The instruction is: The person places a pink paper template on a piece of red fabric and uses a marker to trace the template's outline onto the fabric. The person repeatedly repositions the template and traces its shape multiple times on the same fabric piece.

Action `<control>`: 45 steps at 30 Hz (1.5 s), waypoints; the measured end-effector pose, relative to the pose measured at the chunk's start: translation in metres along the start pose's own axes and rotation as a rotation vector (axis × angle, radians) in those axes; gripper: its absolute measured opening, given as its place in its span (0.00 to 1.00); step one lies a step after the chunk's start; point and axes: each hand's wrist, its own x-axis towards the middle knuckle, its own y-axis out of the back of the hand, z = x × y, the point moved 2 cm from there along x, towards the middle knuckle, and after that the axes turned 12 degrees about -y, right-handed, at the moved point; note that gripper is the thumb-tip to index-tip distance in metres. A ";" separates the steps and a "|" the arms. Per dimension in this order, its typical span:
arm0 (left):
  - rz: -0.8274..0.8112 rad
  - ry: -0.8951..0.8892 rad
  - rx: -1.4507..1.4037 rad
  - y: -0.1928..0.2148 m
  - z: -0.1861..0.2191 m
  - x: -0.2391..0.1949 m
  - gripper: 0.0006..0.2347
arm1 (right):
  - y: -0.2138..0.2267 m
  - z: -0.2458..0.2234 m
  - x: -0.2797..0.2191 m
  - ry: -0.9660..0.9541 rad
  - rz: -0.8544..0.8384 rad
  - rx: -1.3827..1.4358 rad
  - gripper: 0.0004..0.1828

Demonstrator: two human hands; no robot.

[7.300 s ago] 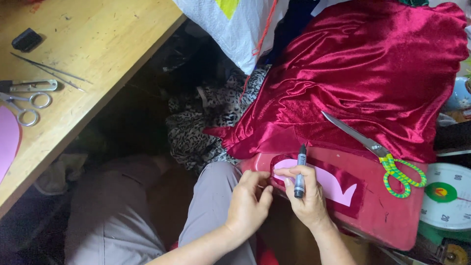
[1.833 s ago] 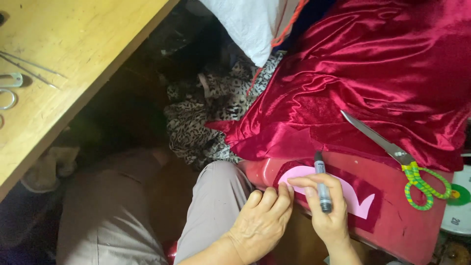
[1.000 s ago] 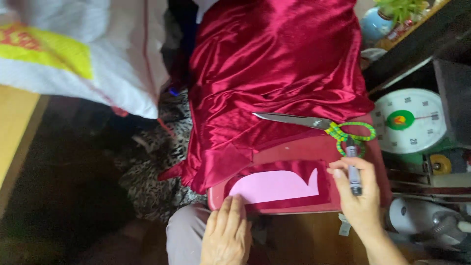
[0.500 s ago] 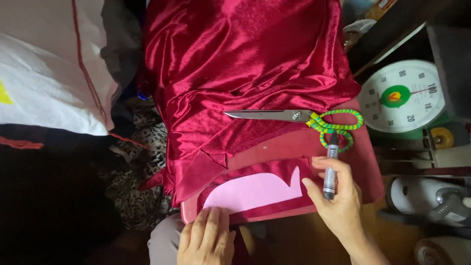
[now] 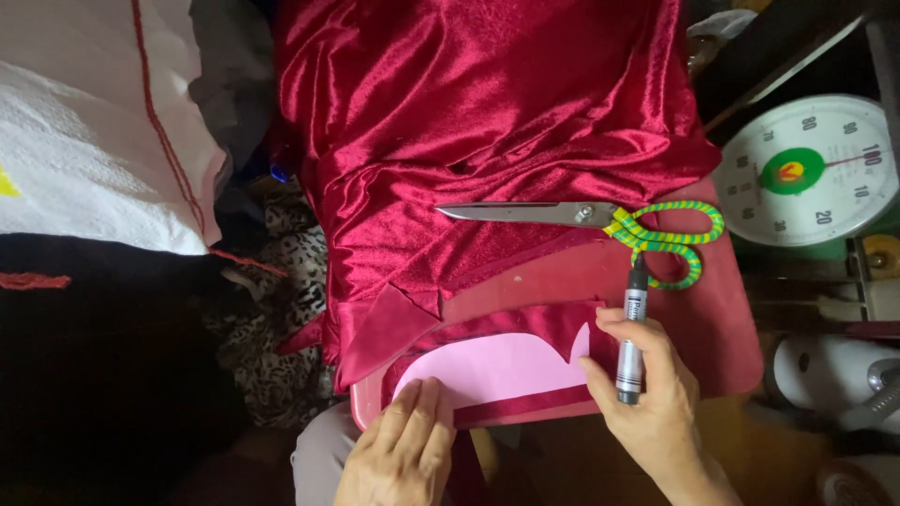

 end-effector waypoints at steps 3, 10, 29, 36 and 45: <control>-0.127 -0.058 0.076 -0.004 0.001 0.000 0.19 | 0.000 0.002 -0.003 -0.010 0.008 -0.013 0.25; -0.115 -0.094 0.013 -0.004 0.000 0.013 0.16 | -0.005 -0.001 -0.008 -0.048 0.059 -0.045 0.27; -0.212 -0.452 -0.194 -0.036 0.000 0.091 0.18 | -0.010 0.007 -0.002 -0.347 0.038 -0.249 0.33; -0.270 -0.414 -0.578 -0.052 -0.014 0.093 0.27 | 0.021 -0.009 -0.001 -0.389 0.077 0.189 0.22; -0.428 -0.428 -0.629 -0.056 -0.017 0.096 0.27 | 0.030 -0.003 0.003 -0.712 0.025 0.613 0.27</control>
